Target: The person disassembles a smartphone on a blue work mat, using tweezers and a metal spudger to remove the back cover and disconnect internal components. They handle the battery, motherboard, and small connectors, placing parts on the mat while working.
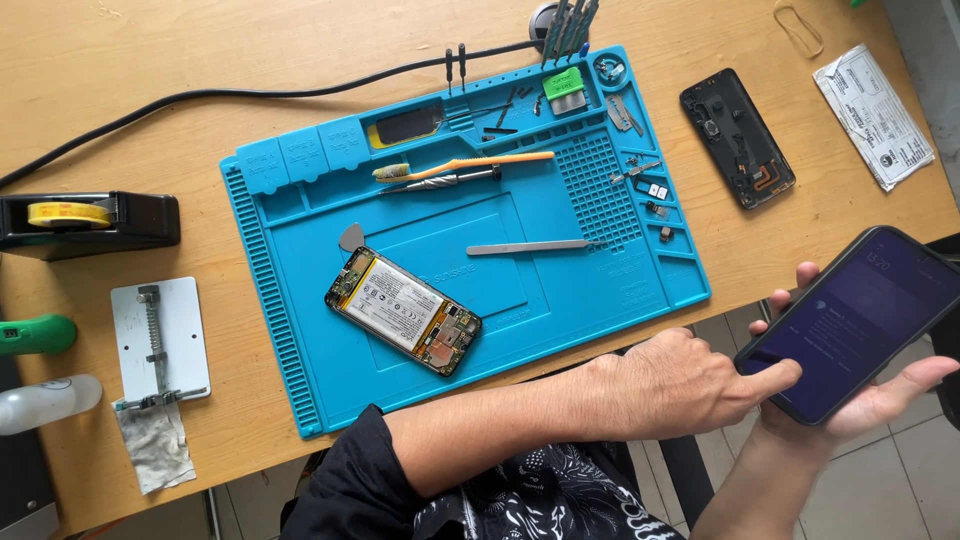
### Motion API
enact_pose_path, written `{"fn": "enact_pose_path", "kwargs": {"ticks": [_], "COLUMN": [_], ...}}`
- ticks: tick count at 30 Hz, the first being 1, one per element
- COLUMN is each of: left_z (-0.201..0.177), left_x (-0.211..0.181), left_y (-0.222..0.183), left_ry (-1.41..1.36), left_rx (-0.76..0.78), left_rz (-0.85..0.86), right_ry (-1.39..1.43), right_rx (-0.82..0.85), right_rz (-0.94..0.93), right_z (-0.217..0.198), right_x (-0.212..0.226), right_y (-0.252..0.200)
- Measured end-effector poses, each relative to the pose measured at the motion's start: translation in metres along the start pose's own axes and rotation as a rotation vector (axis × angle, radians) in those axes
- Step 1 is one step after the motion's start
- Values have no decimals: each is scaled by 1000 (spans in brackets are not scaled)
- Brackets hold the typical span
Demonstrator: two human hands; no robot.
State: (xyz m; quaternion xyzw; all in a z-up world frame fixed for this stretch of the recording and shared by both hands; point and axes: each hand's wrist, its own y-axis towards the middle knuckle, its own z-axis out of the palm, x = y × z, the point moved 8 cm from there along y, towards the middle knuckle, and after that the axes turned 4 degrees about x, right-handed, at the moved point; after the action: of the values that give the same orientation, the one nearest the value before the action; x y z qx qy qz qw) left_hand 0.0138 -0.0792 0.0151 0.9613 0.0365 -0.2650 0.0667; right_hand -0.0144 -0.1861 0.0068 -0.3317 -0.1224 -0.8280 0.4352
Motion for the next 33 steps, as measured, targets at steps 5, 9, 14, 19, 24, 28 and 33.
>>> {"fn": "enact_pose_path", "kwargs": {"ticks": [5, 9, 14, 19, 24, 28, 33], "left_z": [-2, -1, -5, -1, -5, -6, 1], "left_x": [-1, -1, -2, 0, 0, 2, 4], "left_y": [-1, -2, -2, -1, -2, -1, 3], "left_ry": [22, 16, 9, 5, -40, -69, -52], "left_rx": [-45, -73, -35, -49, -23, 69, 95], "left_rz": [-5, 4, 1, 1, 11, 0, 10], "right_ry": [37, 72, 24, 49, 105, 116, 63], "right_rx": [26, 46, 16, 23, 42, 44, 25], "right_rz": [16, 23, 8, 12, 30, 37, 16], "right_z": [-3, -4, -6, -5, -4, -1, -1], "right_x": [-1, -1, 0, 0, -2, -3, 0], "right_y": [1, 2, 2, 1, 1, 0, 0]}}
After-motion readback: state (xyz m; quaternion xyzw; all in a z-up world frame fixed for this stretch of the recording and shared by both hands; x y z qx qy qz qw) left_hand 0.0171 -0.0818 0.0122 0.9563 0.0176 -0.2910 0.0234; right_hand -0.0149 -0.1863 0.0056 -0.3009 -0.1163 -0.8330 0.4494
